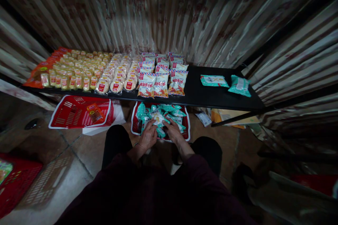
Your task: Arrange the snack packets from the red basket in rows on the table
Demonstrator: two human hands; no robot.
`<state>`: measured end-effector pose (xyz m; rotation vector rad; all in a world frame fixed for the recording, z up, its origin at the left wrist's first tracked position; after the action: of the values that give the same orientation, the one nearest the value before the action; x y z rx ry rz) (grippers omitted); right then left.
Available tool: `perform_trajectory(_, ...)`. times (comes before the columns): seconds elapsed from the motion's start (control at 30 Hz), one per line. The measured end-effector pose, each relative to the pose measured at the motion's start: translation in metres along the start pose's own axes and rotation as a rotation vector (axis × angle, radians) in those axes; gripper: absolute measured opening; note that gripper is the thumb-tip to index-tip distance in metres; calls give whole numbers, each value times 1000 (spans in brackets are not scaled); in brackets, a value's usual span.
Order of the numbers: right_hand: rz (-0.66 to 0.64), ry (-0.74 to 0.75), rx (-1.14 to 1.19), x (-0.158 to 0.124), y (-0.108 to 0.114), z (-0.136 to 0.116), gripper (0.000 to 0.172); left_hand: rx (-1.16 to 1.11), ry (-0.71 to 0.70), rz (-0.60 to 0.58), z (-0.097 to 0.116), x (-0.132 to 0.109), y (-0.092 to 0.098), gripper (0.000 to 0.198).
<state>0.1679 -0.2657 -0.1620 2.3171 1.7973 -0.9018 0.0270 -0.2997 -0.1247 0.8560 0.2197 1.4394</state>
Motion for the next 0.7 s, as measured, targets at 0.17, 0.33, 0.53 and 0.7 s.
perform_trajectory(0.17,-22,41,-8,-5,2,-3,56,-80,188,129,-7,4,8,28)
perform_trajectory(0.33,-43,38,37,-9,3,-6,57,-206,540,153,-24,17,3,34)
perform_trajectory(0.53,-36,31,38,-14,8,-6,53,-400,826,135,-35,26,-10,46)
perform_trajectory(0.7,-71,12,19,-13,11,-3,42,-484,859,108,-34,33,-19,59)
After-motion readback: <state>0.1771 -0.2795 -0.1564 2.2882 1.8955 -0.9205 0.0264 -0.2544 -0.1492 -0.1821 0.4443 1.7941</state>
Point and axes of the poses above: each hand's wrist, its own x-axis towards the middle knuckle, its own y-axis out of the back of the hand, z = x × y, the point moved 5 cm from there along x, towards the middle knuckle, and after that the axes turned 4 degrees about y, right-handed, at the moved point
